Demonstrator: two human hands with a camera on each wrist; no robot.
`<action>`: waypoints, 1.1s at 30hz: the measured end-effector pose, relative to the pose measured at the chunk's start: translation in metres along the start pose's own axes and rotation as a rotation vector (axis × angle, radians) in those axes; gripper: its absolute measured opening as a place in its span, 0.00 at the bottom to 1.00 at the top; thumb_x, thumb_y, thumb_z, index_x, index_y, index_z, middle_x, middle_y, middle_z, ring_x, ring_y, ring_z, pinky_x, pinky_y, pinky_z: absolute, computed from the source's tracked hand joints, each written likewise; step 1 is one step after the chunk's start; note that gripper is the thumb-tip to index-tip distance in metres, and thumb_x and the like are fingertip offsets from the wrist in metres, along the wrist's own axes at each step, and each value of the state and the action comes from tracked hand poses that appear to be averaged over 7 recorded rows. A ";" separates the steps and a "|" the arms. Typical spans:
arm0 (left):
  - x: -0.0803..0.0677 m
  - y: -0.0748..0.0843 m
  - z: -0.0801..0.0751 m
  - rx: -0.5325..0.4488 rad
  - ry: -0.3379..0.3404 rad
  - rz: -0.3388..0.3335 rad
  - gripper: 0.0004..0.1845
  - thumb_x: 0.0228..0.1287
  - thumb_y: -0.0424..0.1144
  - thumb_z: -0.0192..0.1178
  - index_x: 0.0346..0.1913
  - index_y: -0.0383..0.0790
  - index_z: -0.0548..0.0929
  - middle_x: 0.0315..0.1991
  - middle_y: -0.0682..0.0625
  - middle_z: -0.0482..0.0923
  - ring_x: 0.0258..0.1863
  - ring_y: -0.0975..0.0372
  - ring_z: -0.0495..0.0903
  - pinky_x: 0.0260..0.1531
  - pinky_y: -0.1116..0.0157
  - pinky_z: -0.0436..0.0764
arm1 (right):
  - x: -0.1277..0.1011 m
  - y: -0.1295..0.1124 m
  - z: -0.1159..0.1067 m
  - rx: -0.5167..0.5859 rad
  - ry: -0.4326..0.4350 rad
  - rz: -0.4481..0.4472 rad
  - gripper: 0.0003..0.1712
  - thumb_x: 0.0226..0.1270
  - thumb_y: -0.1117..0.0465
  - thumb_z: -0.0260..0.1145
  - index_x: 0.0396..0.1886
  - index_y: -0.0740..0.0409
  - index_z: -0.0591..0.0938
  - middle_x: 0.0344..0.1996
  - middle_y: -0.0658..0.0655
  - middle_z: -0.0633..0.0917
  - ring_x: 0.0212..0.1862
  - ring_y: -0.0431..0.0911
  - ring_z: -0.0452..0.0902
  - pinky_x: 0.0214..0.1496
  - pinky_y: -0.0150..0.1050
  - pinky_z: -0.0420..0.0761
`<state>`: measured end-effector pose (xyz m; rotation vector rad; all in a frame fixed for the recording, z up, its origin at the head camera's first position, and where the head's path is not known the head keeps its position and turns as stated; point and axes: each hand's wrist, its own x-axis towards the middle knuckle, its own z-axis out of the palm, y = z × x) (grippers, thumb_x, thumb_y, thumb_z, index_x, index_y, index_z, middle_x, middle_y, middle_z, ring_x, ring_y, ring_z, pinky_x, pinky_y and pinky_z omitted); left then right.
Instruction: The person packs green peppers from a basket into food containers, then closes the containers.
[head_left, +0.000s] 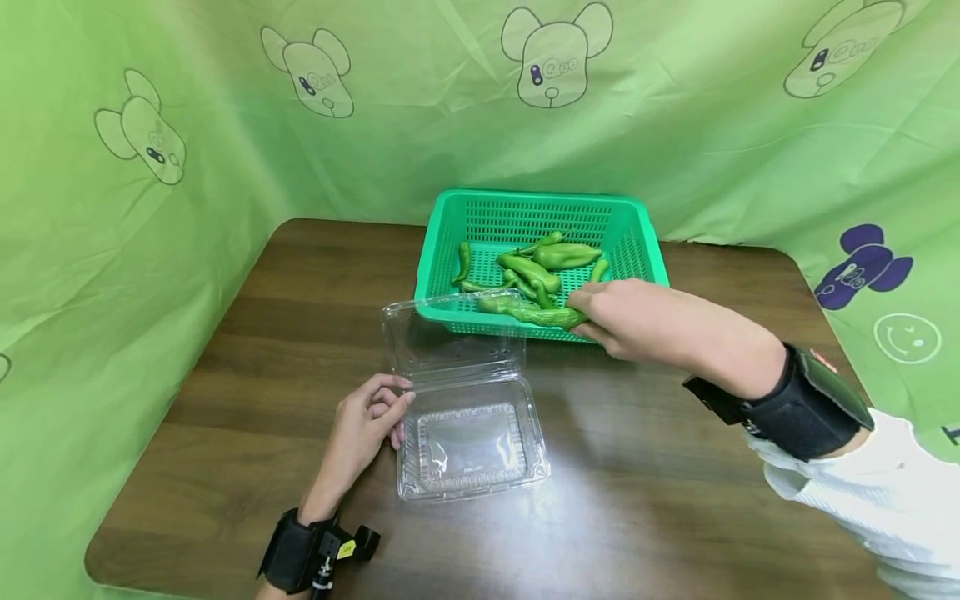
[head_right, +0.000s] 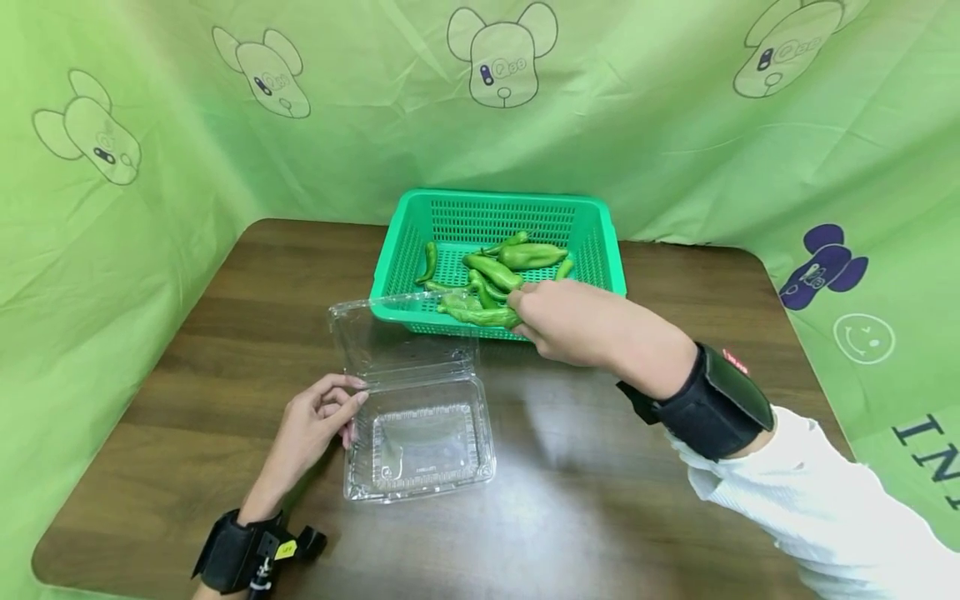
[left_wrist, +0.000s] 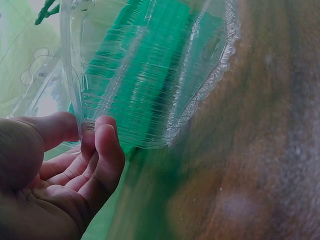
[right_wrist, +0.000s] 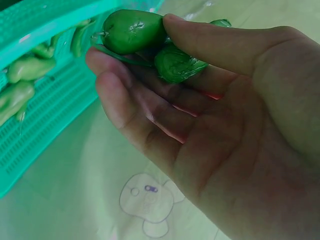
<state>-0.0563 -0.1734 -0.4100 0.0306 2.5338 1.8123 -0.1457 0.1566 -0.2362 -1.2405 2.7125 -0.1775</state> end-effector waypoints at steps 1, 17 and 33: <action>0.000 0.000 0.000 -0.003 0.001 -0.003 0.11 0.67 0.36 0.64 0.50 0.36 0.81 0.23 0.40 0.81 0.12 0.59 0.77 0.14 0.60 0.80 | 0.000 -0.003 0.001 0.004 0.001 -0.008 0.08 0.69 0.63 0.66 0.30 0.56 0.76 0.25 0.48 0.75 0.27 0.40 0.71 0.32 0.40 0.79; 0.001 -0.001 0.001 -0.001 0.016 -0.003 0.11 0.67 0.38 0.64 0.49 0.38 0.81 0.23 0.39 0.81 0.11 0.58 0.77 0.14 0.60 0.80 | 0.011 -0.046 0.032 0.037 -0.018 -0.172 0.06 0.71 0.62 0.64 0.32 0.54 0.77 0.27 0.47 0.78 0.29 0.37 0.75 0.35 0.35 0.83; -0.003 -0.004 0.003 -0.009 0.013 0.012 0.12 0.67 0.38 0.65 0.49 0.37 0.81 0.24 0.38 0.81 0.11 0.59 0.77 0.13 0.60 0.80 | 0.024 -0.080 0.080 0.048 -0.174 -0.176 0.06 0.69 0.59 0.66 0.37 0.57 0.80 0.31 0.50 0.82 0.31 0.43 0.79 0.35 0.33 0.84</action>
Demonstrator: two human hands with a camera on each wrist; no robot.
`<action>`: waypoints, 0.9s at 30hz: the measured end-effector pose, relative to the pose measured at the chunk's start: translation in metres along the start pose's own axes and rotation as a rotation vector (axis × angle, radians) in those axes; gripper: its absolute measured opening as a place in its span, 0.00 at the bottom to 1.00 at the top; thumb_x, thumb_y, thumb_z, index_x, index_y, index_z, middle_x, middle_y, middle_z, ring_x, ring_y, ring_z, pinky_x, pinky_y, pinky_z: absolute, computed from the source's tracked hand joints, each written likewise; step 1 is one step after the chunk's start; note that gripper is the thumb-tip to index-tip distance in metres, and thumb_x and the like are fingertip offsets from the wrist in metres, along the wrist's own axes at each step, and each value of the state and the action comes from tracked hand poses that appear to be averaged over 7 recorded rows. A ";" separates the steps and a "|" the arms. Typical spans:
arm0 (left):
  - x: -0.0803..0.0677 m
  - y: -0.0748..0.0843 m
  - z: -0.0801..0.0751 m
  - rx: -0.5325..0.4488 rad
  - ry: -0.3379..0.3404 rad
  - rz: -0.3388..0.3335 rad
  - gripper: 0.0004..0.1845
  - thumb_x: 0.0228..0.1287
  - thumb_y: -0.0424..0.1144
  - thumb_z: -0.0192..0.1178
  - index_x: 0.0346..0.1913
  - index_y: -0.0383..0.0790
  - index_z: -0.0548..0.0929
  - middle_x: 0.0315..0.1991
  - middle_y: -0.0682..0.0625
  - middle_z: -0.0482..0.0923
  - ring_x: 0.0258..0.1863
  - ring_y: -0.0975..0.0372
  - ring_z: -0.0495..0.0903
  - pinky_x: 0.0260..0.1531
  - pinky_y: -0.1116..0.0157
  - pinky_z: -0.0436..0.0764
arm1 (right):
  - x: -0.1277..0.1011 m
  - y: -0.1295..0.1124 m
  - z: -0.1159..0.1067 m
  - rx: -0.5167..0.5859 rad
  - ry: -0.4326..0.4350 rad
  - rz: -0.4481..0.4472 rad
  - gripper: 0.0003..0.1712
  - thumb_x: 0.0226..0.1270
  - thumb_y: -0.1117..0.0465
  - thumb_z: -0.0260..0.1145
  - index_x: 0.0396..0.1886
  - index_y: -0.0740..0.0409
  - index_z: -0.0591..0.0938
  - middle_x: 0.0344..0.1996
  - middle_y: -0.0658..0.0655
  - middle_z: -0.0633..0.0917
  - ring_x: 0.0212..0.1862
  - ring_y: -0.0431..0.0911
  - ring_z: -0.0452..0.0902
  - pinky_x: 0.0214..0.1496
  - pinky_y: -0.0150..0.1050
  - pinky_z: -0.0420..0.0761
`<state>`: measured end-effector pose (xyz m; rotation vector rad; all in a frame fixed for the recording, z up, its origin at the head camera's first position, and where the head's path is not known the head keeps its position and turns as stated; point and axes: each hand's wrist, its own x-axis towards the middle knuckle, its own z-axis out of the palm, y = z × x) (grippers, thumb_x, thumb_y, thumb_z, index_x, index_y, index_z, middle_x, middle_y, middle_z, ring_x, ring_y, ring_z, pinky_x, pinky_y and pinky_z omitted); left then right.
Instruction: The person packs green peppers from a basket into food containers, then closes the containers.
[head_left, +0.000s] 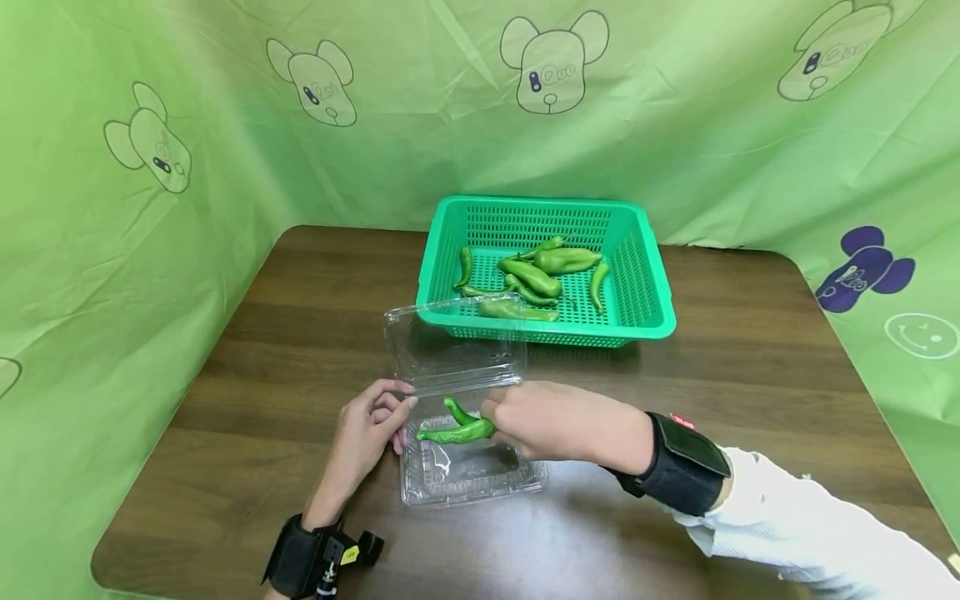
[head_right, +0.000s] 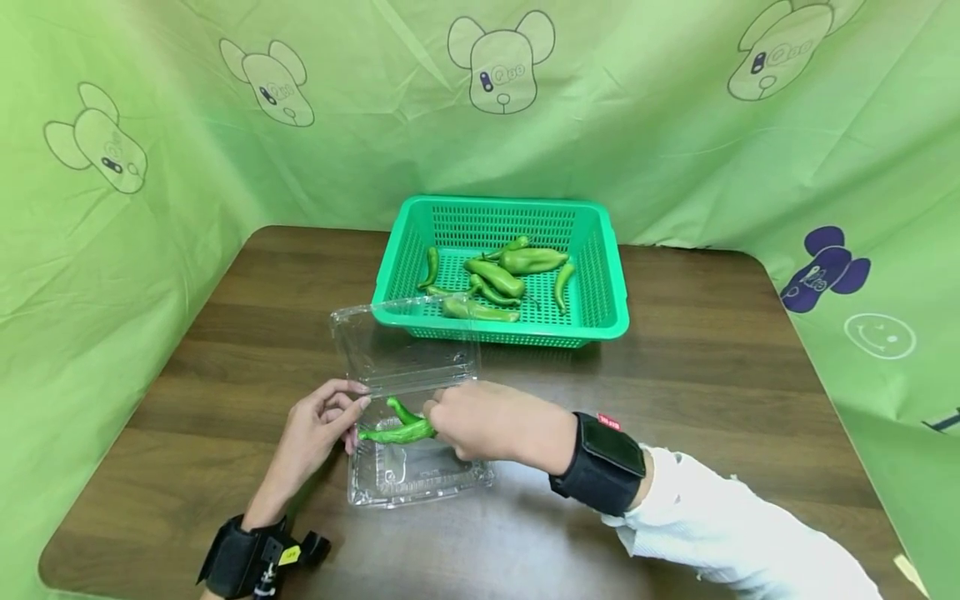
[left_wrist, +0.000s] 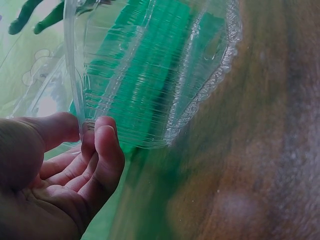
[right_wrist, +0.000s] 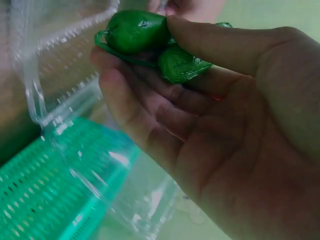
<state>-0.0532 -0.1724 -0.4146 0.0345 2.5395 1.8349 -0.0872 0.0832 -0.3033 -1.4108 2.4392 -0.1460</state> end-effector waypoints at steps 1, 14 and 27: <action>0.000 0.001 0.000 0.002 0.001 -0.004 0.11 0.67 0.38 0.65 0.49 0.38 0.81 0.24 0.38 0.81 0.11 0.59 0.77 0.14 0.60 0.80 | 0.001 -0.001 0.003 0.000 -0.005 0.002 0.06 0.69 0.59 0.66 0.37 0.57 0.80 0.31 0.50 0.82 0.31 0.43 0.80 0.35 0.33 0.83; -0.007 0.022 0.002 0.047 0.026 -0.008 0.09 0.67 0.30 0.62 0.48 0.30 0.81 0.24 0.32 0.79 0.10 0.57 0.76 0.13 0.59 0.79 | 0.006 -0.009 0.029 -0.077 -0.031 -0.008 0.06 0.67 0.57 0.68 0.36 0.55 0.82 0.29 0.50 0.82 0.28 0.41 0.78 0.29 0.31 0.81; -0.008 0.033 0.002 0.037 0.027 -0.016 0.09 0.67 0.30 0.62 0.47 0.30 0.81 0.23 0.31 0.78 0.10 0.58 0.76 0.13 0.59 0.79 | 0.010 -0.011 0.047 -0.105 -0.039 -0.005 0.02 0.64 0.62 0.68 0.33 0.55 0.82 0.28 0.50 0.82 0.28 0.41 0.76 0.32 0.30 0.82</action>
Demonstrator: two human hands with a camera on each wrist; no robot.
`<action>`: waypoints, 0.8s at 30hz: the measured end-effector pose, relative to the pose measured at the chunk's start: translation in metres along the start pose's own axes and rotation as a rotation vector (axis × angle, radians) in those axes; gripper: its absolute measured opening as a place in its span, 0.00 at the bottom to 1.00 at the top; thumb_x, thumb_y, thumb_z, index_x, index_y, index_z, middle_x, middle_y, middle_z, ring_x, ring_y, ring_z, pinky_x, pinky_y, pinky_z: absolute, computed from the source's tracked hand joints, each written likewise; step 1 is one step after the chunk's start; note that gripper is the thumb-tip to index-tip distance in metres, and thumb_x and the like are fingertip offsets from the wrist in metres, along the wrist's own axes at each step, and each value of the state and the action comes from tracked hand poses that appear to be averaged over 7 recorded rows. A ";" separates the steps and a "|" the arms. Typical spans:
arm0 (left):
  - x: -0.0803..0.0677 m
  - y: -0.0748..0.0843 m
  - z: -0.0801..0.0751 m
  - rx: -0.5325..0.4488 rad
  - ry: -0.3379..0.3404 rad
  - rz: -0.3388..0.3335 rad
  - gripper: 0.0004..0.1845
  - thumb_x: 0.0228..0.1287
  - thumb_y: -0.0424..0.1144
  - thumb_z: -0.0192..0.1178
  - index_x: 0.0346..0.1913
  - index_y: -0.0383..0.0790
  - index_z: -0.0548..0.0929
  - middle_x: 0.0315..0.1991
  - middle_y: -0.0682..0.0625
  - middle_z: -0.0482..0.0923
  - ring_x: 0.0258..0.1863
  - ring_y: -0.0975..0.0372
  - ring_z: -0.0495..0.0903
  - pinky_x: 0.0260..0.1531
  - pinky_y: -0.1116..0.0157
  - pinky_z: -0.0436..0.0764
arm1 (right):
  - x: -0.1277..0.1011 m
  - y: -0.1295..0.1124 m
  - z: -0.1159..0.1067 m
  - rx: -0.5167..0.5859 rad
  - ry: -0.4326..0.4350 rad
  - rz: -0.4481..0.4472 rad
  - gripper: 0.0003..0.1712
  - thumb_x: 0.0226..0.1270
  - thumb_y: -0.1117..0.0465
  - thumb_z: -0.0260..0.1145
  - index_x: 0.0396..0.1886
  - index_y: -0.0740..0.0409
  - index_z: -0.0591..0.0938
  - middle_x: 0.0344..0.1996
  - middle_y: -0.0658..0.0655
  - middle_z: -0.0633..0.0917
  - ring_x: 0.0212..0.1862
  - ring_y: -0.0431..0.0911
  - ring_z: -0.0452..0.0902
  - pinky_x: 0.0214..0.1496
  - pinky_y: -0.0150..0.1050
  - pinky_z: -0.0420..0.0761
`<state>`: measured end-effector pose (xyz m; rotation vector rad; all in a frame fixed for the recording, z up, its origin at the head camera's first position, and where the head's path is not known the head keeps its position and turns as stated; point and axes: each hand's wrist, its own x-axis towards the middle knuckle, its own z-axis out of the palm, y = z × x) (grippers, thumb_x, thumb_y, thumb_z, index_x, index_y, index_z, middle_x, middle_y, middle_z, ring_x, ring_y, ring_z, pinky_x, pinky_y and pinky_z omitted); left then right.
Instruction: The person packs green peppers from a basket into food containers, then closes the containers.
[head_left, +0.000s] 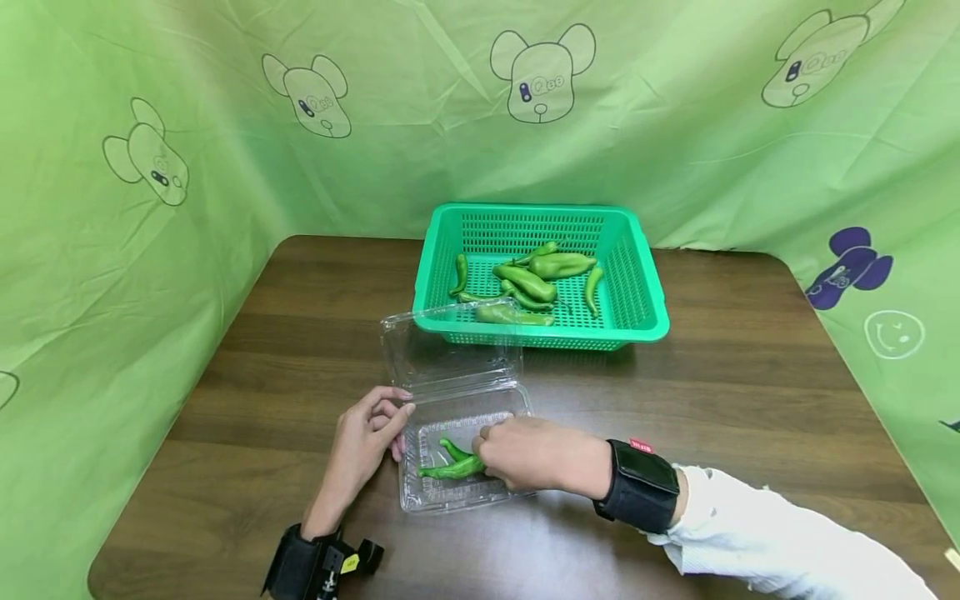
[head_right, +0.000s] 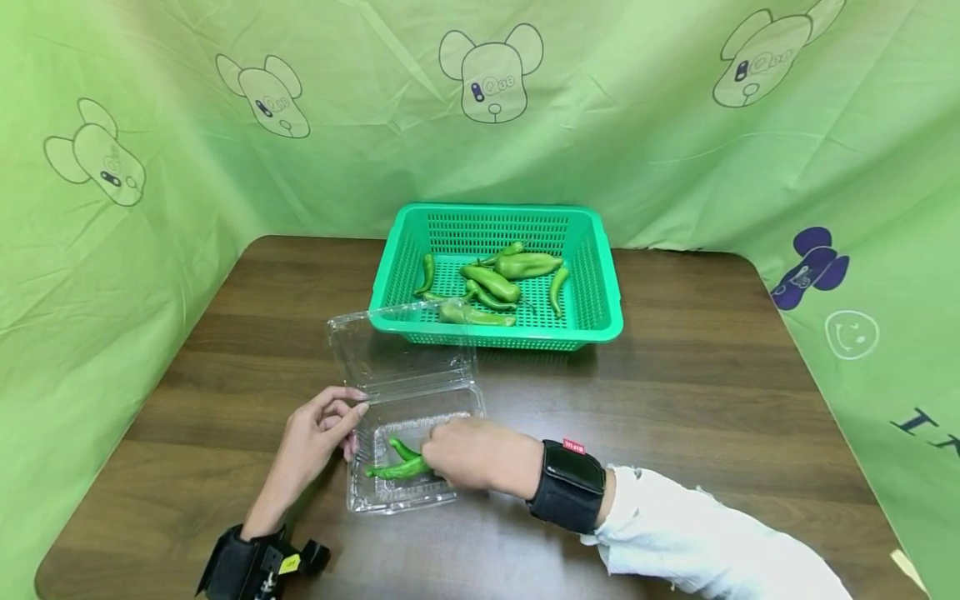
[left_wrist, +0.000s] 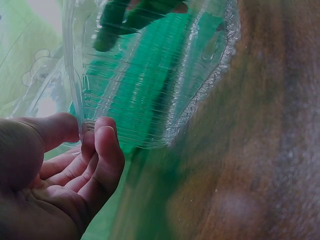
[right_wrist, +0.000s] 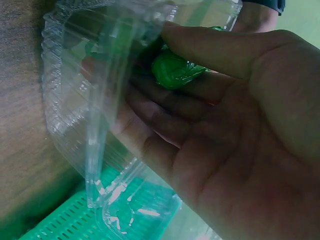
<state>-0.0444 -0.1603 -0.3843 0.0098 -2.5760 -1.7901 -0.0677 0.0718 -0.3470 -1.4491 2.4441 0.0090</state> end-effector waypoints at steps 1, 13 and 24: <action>0.000 -0.001 0.000 0.004 0.001 0.001 0.09 0.67 0.30 0.62 0.47 0.30 0.81 0.23 0.32 0.79 0.10 0.58 0.76 0.13 0.59 0.79 | 0.000 0.000 0.000 -0.003 0.001 -0.001 0.01 0.64 0.63 0.68 0.33 0.54 0.83 0.27 0.49 0.82 0.27 0.40 0.76 0.31 0.30 0.82; 0.000 0.001 0.001 -0.006 0.004 -0.013 0.09 0.67 0.30 0.62 0.47 0.30 0.81 0.24 0.31 0.79 0.11 0.56 0.76 0.13 0.58 0.80 | 0.002 0.000 0.005 -0.033 0.001 -0.019 0.04 0.59 0.65 0.69 0.31 0.54 0.82 0.26 0.49 0.82 0.28 0.40 0.76 0.31 0.30 0.79; 0.000 0.001 0.002 -0.007 0.007 -0.012 0.09 0.67 0.30 0.62 0.47 0.31 0.81 0.24 0.33 0.79 0.11 0.57 0.76 0.13 0.59 0.80 | 0.003 -0.002 0.015 -0.078 0.012 -0.010 0.05 0.59 0.61 0.71 0.33 0.53 0.82 0.27 0.49 0.82 0.30 0.40 0.77 0.34 0.30 0.82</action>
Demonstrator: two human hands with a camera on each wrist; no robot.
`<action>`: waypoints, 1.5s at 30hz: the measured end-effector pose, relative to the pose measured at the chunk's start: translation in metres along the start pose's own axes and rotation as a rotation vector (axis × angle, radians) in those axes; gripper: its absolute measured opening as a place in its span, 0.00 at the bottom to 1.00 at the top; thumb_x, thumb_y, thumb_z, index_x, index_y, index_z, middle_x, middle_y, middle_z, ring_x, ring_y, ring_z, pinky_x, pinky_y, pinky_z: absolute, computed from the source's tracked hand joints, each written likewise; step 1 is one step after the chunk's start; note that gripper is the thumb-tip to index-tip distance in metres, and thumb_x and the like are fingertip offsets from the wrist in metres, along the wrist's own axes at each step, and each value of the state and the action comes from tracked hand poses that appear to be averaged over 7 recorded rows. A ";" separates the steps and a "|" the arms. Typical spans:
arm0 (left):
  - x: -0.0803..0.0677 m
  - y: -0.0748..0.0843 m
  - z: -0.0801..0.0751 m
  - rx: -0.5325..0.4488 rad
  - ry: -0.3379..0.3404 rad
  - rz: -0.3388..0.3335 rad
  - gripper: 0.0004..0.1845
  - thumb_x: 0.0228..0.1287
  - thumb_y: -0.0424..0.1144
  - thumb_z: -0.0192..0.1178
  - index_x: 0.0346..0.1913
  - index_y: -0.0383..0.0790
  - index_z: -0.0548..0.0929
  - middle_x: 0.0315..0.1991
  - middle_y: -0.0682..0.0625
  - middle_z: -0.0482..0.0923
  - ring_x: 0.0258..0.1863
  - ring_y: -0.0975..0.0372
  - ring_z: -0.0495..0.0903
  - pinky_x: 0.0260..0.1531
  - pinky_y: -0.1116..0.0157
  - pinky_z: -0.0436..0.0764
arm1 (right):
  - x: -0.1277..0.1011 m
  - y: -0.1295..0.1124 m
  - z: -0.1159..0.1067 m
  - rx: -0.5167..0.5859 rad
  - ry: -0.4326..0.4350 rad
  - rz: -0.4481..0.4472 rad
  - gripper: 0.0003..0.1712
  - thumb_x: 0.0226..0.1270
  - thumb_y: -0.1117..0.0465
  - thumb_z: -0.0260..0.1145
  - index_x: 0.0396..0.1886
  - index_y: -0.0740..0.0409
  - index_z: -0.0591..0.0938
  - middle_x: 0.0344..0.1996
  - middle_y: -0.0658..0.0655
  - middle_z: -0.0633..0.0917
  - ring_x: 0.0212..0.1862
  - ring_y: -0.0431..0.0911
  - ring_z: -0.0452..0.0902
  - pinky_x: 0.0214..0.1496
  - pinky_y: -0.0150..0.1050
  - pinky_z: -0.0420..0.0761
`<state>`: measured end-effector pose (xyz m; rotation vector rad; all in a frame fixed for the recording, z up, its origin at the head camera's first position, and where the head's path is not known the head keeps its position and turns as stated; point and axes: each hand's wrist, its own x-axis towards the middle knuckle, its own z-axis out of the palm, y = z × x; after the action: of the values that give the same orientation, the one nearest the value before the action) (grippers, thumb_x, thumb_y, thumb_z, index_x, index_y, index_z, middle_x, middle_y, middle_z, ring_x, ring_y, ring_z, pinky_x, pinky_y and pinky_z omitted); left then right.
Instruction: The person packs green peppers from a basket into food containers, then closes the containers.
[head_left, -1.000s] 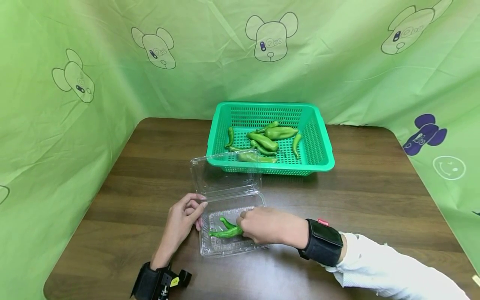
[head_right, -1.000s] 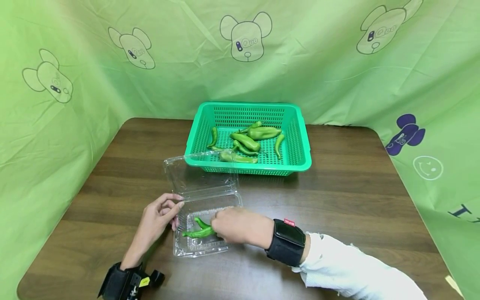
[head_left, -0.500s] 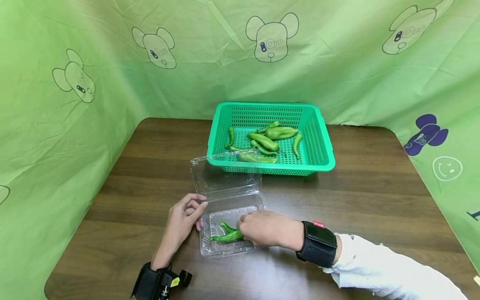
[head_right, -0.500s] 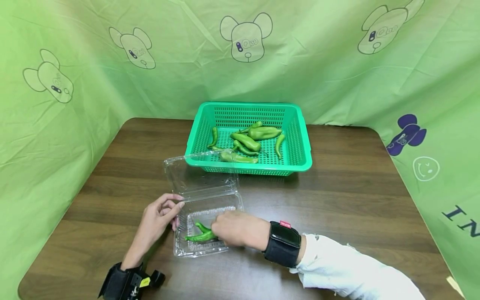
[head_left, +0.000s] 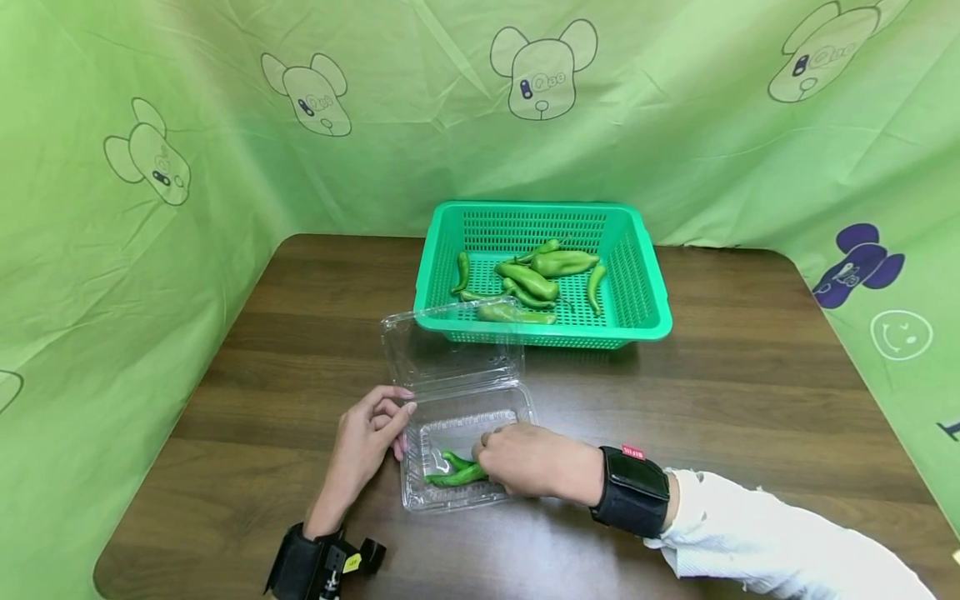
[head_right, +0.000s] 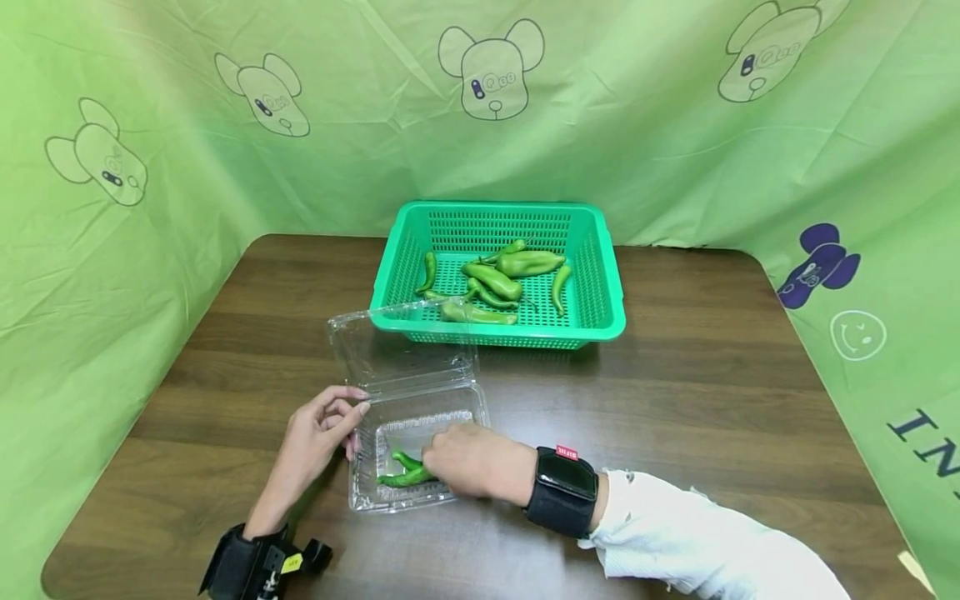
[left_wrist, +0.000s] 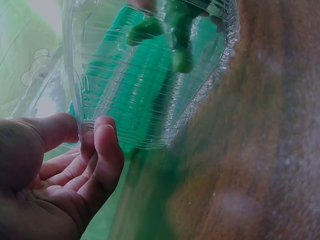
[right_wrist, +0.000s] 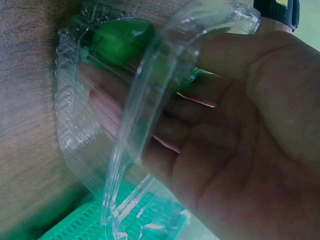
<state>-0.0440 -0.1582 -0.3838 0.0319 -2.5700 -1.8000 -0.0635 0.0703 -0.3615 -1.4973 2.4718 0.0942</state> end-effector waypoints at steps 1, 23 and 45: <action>0.000 0.000 0.000 0.001 0.000 -0.001 0.09 0.67 0.30 0.62 0.48 0.31 0.81 0.24 0.33 0.79 0.11 0.57 0.76 0.13 0.60 0.80 | 0.000 0.000 0.001 -0.008 0.004 0.000 0.05 0.59 0.61 0.71 0.32 0.53 0.82 0.27 0.49 0.82 0.30 0.40 0.77 0.33 0.30 0.82; -0.003 0.005 0.000 0.001 -0.006 -0.022 0.09 0.67 0.29 0.62 0.47 0.30 0.81 0.23 0.33 0.78 0.11 0.54 0.77 0.14 0.58 0.80 | -0.002 0.000 0.002 -0.007 0.035 -0.037 0.05 0.59 0.60 0.72 0.31 0.51 0.82 0.27 0.48 0.83 0.31 0.40 0.80 0.34 0.32 0.82; -0.002 0.006 -0.001 0.004 -0.004 -0.023 0.09 0.67 0.29 0.62 0.48 0.29 0.80 0.24 0.30 0.79 0.11 0.54 0.77 0.14 0.59 0.80 | -0.001 0.005 -0.003 0.105 -0.050 0.001 0.09 0.61 0.57 0.72 0.38 0.50 0.82 0.30 0.47 0.82 0.33 0.40 0.79 0.38 0.33 0.83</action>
<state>-0.0416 -0.1566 -0.3777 0.0576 -2.5870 -1.8036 -0.0677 0.0725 -0.3587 -1.4331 2.3987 0.0017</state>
